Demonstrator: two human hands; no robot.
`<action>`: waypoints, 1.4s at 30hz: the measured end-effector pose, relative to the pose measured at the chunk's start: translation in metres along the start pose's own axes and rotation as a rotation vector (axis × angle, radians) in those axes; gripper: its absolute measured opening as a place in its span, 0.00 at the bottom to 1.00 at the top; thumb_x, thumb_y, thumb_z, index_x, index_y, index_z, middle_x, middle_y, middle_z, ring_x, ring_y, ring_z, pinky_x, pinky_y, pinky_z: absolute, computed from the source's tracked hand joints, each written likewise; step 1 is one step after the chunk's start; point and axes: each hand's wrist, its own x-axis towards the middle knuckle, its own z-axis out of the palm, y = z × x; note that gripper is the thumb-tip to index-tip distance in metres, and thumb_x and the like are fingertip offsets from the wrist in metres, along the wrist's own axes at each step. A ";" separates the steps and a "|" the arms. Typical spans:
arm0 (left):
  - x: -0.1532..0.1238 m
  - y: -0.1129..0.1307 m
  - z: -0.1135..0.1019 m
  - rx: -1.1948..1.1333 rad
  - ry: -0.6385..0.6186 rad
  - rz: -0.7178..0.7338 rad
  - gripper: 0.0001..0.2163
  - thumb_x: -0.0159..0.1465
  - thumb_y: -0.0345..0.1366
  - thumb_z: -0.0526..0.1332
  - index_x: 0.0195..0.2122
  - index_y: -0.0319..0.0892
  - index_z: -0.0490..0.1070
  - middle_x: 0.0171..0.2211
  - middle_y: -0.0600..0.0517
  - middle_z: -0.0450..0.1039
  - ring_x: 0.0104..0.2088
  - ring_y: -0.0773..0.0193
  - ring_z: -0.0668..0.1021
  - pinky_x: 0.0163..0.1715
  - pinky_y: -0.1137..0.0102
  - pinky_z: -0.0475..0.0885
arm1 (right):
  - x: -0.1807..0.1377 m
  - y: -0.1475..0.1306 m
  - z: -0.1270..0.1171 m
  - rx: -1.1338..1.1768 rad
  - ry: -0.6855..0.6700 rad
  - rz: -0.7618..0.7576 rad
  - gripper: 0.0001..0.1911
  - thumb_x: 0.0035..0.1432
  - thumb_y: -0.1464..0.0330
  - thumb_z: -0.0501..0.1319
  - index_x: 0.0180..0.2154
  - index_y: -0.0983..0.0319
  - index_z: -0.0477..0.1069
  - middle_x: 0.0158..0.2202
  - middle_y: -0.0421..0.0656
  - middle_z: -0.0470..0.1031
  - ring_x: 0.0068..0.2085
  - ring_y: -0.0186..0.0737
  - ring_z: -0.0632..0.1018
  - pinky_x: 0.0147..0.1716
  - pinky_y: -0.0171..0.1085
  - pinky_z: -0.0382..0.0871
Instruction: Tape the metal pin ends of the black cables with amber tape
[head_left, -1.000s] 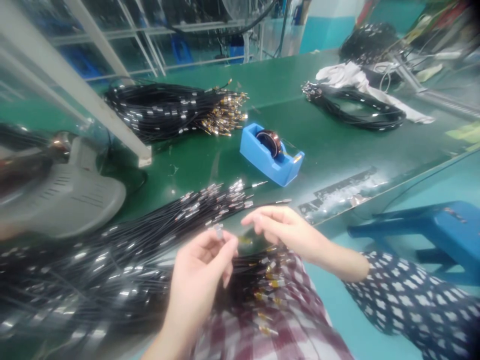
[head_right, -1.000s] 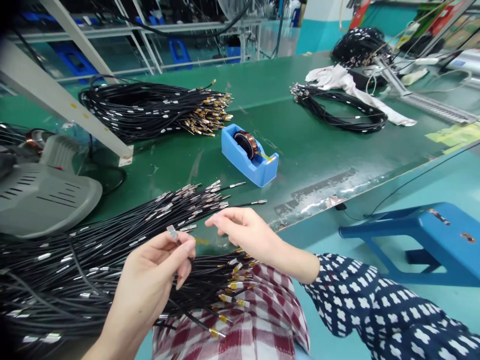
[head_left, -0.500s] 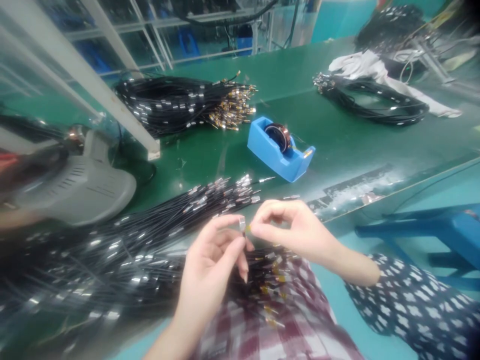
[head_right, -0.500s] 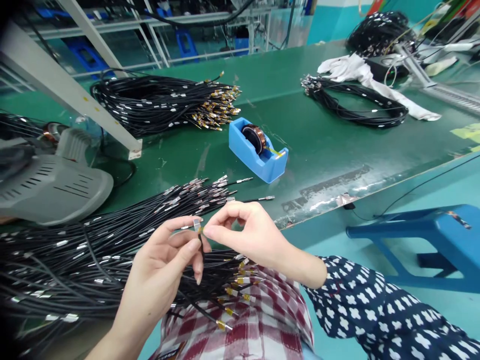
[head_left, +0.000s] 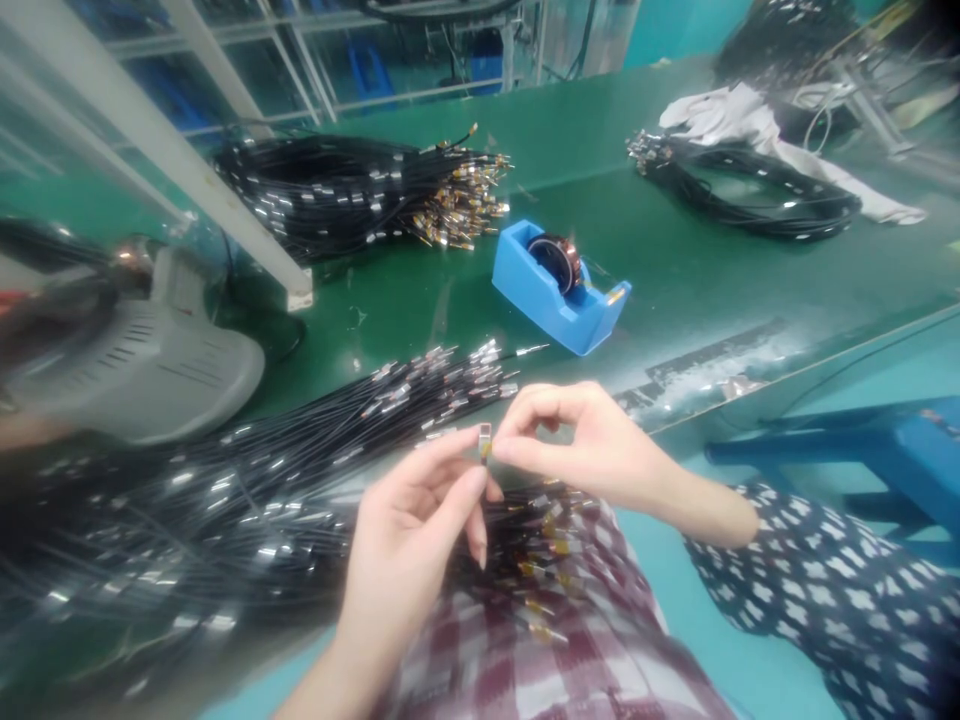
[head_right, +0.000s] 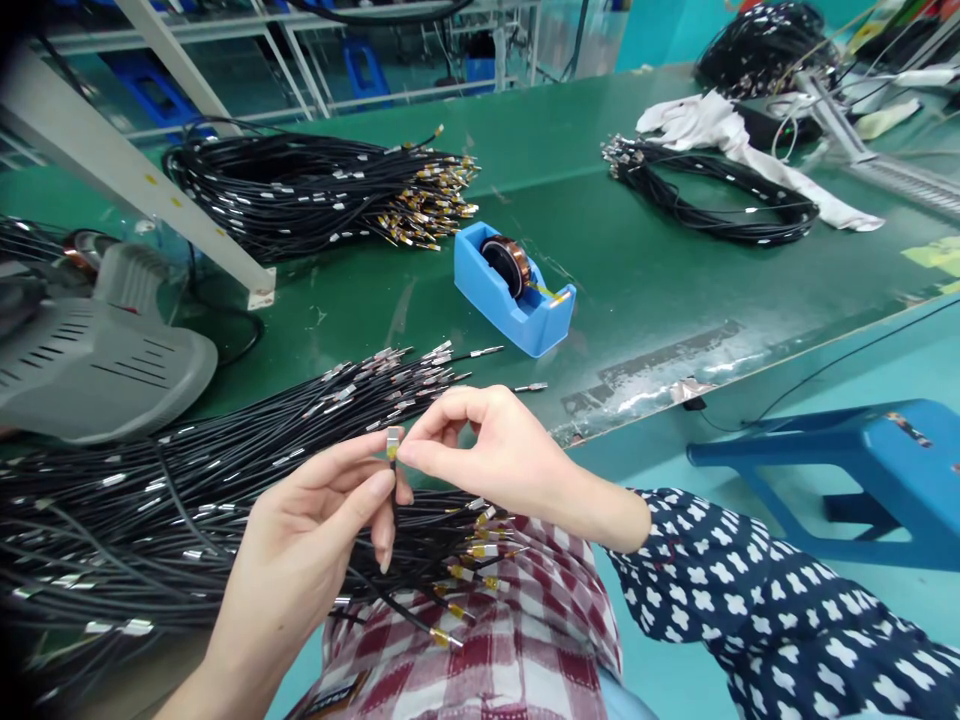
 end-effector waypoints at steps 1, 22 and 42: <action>0.000 0.000 0.000 0.005 -0.002 -0.001 0.13 0.61 0.33 0.65 0.48 0.40 0.74 0.25 0.53 0.75 0.17 0.70 0.72 0.15 0.74 0.71 | 0.000 0.000 0.000 -0.004 0.001 -0.002 0.05 0.53 0.70 0.65 0.27 0.64 0.76 0.27 0.40 0.77 0.29 0.33 0.73 0.30 0.33 0.66; 0.000 -0.003 -0.001 0.003 -0.010 0.037 0.12 0.61 0.34 0.65 0.46 0.42 0.73 0.26 0.53 0.76 0.17 0.69 0.72 0.14 0.74 0.70 | 0.000 0.000 0.011 0.055 0.042 0.026 0.05 0.53 0.73 0.64 0.25 0.65 0.73 0.22 0.38 0.74 0.26 0.31 0.70 0.28 0.32 0.65; 0.010 0.005 -0.008 -0.060 -0.014 -0.067 0.06 0.60 0.33 0.67 0.29 0.38 0.71 0.23 0.54 0.76 0.16 0.74 0.71 0.17 0.78 0.63 | 0.004 0.013 0.012 0.327 0.030 0.131 0.11 0.58 0.64 0.61 0.36 0.65 0.76 0.28 0.40 0.74 0.29 0.31 0.72 0.33 0.34 0.68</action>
